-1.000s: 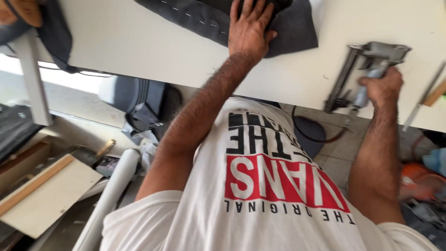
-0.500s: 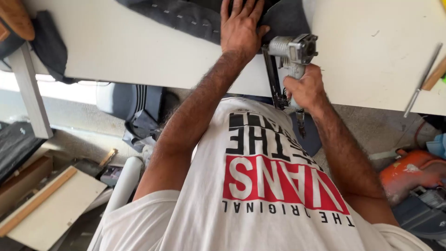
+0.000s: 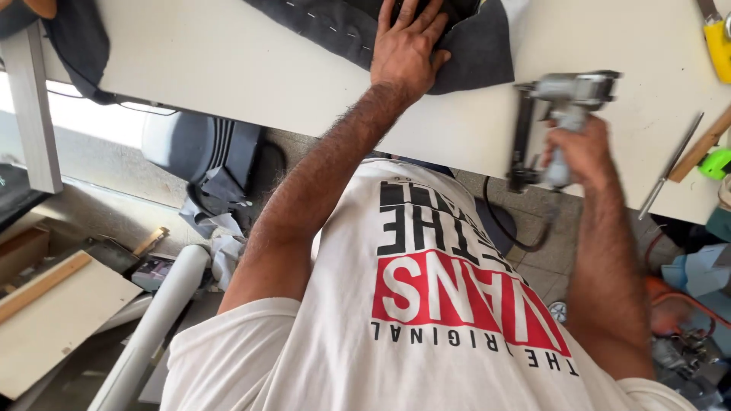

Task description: Stapling fabric onto a chair base using a pneumatic staple gun

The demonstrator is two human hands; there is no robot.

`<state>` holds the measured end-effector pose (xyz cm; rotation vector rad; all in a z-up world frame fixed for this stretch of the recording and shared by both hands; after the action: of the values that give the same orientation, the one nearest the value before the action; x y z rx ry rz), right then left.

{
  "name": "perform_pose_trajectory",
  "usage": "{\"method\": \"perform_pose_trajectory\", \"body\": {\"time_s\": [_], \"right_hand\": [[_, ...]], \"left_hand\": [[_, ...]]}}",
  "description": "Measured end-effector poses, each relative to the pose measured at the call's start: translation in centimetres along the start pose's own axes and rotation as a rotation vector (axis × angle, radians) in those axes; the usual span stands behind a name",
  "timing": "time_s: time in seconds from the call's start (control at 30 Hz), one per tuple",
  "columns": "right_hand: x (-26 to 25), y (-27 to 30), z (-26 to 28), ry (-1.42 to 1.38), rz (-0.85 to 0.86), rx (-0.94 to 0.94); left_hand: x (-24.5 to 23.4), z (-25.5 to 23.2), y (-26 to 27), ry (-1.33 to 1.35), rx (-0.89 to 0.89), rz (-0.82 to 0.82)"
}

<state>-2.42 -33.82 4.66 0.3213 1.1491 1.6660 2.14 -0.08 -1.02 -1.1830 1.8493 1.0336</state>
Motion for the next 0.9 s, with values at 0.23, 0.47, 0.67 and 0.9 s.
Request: {"method": "perform_pose_trajectory", "body": {"time_s": [0.23, 0.47, 0.67, 0.9], "right_hand": [[1.3, 0.9, 4.8, 1.0, -0.426, -0.003], [16.8, 1.2, 7.3, 0.534, -0.041, -0.288], [17.3, 0.8, 6.6, 0.337, 0.067, -0.176], [18.5, 3.0, 8.4, 0.423, 0.239, -0.022]], "left_hand": [[-1.4, 2.4, 3.9, -0.023, 0.229, -0.08], [-2.9, 2.9, 9.3, 0.005, 0.335, -0.045], [-5.9, 0.7, 12.3, -0.143, -0.025, 0.268], [-5.6, 1.6, 12.9, -0.115, 0.007, 0.266]]}}
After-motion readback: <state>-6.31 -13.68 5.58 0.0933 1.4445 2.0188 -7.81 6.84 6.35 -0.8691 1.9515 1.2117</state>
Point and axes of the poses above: each hand's wrist, its own y-axis away from the middle knuckle, its own x-axis out of the palm, z = x × y, the point moved 3 cm from there along -y, towards the middle knuckle, and after that the axes turned 12 degrees about z, right-handed, at the moved point
